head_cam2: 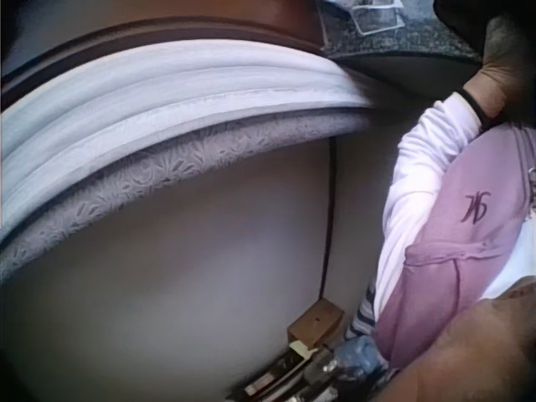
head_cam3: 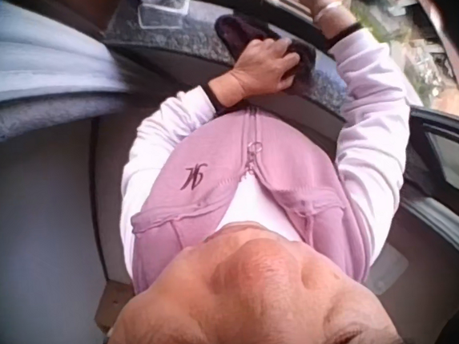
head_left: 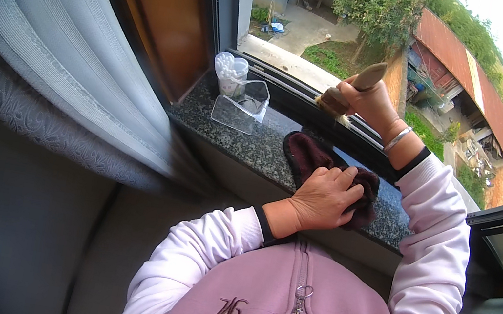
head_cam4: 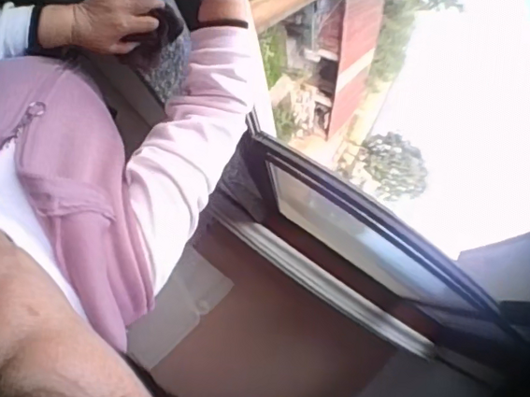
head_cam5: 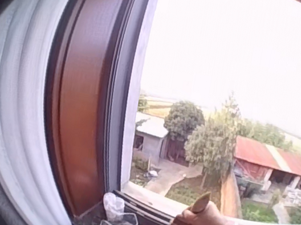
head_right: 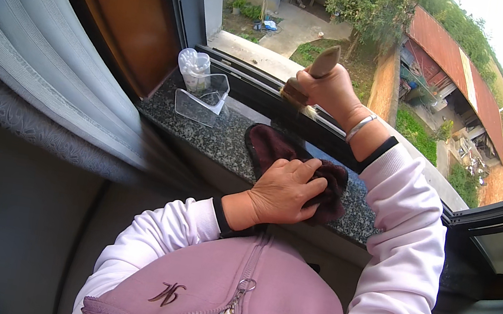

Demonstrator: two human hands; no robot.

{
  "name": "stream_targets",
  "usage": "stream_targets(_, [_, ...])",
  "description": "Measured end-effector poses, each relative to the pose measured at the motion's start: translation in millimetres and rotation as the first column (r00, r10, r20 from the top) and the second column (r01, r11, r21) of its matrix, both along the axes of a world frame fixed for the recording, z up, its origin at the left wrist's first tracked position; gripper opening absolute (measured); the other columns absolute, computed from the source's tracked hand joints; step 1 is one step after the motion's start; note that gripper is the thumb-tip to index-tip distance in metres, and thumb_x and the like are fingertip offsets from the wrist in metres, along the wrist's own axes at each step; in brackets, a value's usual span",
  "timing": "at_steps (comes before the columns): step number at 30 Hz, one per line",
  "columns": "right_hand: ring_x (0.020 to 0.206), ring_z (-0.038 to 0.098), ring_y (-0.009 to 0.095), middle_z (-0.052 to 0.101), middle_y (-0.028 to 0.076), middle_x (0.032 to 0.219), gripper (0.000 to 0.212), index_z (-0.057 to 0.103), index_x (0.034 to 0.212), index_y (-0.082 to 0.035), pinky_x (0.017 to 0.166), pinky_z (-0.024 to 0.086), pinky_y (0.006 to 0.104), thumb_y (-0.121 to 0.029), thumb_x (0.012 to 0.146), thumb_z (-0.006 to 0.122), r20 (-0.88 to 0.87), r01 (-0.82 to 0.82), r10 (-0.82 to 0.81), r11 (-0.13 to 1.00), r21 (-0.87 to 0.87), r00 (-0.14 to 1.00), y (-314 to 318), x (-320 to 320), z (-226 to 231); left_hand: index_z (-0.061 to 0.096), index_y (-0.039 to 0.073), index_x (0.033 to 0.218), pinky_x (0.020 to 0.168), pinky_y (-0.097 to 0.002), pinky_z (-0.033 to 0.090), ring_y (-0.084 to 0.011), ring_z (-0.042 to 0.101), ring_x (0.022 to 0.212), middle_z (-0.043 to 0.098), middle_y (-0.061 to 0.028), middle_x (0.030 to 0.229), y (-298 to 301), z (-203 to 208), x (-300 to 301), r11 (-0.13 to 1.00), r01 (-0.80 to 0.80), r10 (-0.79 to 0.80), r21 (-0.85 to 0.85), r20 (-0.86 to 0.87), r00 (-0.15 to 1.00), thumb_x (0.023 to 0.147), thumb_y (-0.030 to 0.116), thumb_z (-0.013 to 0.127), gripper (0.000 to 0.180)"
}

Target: The person cleans the window sill and frame using a cloth and a brush. They wipe the sill, brush the frame grooves, and repeatedly wipe different sections while another person cleans the window glass with a long-handled tool in the background.

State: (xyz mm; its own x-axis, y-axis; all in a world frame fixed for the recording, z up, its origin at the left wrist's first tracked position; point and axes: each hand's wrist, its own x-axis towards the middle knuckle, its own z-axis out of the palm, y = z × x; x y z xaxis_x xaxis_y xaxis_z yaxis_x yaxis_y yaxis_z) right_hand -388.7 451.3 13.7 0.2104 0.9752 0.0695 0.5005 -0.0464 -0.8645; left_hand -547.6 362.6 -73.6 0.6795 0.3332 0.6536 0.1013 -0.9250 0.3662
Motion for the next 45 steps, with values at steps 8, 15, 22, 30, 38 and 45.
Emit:
stream_targets(8, [0.048, 0.058, 0.013, 0.059, 0.004, 0.06, 0.02, 0.058, 0.07, 0.0, 0.045, 0.047, 0.0266, -0.017, 0.079, 0.063, -0.122, -0.017, 0.022, 0.999, 0.042, 0.992, 88.9, -76.0, 2.0, 0.055, 0.014, 0.1, 0.073, -0.0391, 0.038, -0.0252, 0.047, 0.09, 0.047, -0.0122, 0.108, 5.3, -9.4, 0.9, 0.99, 0.133, -0.131, -0.053, 0.033, 0.991, 0.065, 0.03, 0.071, 0.041])
stream_targets(15, [0.05, 0.051, 0.007, 0.059, 0.001, 0.062, 0.024, 0.066, 0.082, -0.001, 0.045, 0.043, 0.0204, -0.025, 0.083, 0.07, -0.104, 0.002, 0.013, 0.989, 0.151, 0.994, 90.2, -53.0, 27.7, 0.056, 0.015, 0.096, 0.068, -0.0381, 0.039, -0.0238, 0.049, 0.084, 0.048, -0.0124, 0.106, 12.0, -7.6, -7.0, 0.995, 0.1, -0.1, -0.005, 0.039, 0.994, 0.064, 0.031, 0.072, 0.039])
stream_targets(22, [0.052, 0.056, 0.009, 0.061, 0.003, 0.065, 0.02, 0.066, 0.088, 0.001, 0.046, 0.047, 0.0222, -0.016, 0.081, 0.069, 0.117, -0.216, 0.252, 0.941, -0.26, 0.961, 38.3, 14.7, 53.0, 0.056, 0.015, 0.09, 0.061, -0.0349, 0.039, -0.021, 0.05, 0.074, 0.05, -0.0091, 0.097, 27.0, -1.8, -22.2, 0.997, 0.074, -0.076, 0.035, 0.038, 0.996, 0.064, 0.031, 0.07, 0.033])
stream_targets(30, [0.046, 0.054, 0.012, 0.057, 0.004, 0.057, 0.02, 0.062, 0.075, 0.001, 0.042, 0.046, 0.0253, -0.018, 0.08, 0.067, 0.014, -0.272, 0.283, 0.931, -0.244, 0.959, 94.9, -31.4, 12.2, 0.056, 0.014, 0.094, 0.063, -0.0341, 0.04, -0.0216, 0.051, 0.075, 0.051, -0.0103, 0.102, 27.8, 4.0, -22.1, 0.995, 0.095, -0.096, -0.012, -0.033, 0.995, 0.064, 0.031, 0.07, 0.037])
stream_targets(38, [0.047, 0.056, 0.013, 0.057, 0.005, 0.057, 0.025, 0.058, 0.069, 0.001, 0.045, 0.049, 0.0272, -0.019, 0.08, 0.068, -0.137, -0.299, 0.289, 0.952, -0.063, 0.948, 168.5, -82.2, -8.4, 0.056, 0.013, 0.096, 0.065, -0.0357, 0.04, -0.0224, 0.051, 0.075, 0.048, -0.0108, 0.099, 28.1, 3.6, -21.8, 0.996, 0.087, -0.087, -0.009, -0.015, 0.996, 0.061, 0.031, 0.071, 0.042])
stream_targets(45, [0.055, 0.058, 0.009, 0.063, 0.005, 0.067, 0.015, 0.067, 0.085, 0.0, 0.052, 0.05, 0.0232, -0.014, 0.082, 0.068, -0.266, -0.092, 0.159, 0.964, 0.249, 0.951, 174.4, -75.6, 20.3, 0.057, 0.013, 0.098, 0.066, -0.0354, 0.041, -0.0225, 0.051, 0.075, 0.049, -0.0118, 0.102, 27.9, 3.7, -21.3, 0.998, 0.066, -0.066, 0.007, -0.018, 0.998, 0.059, 0.031, 0.071, 0.045])
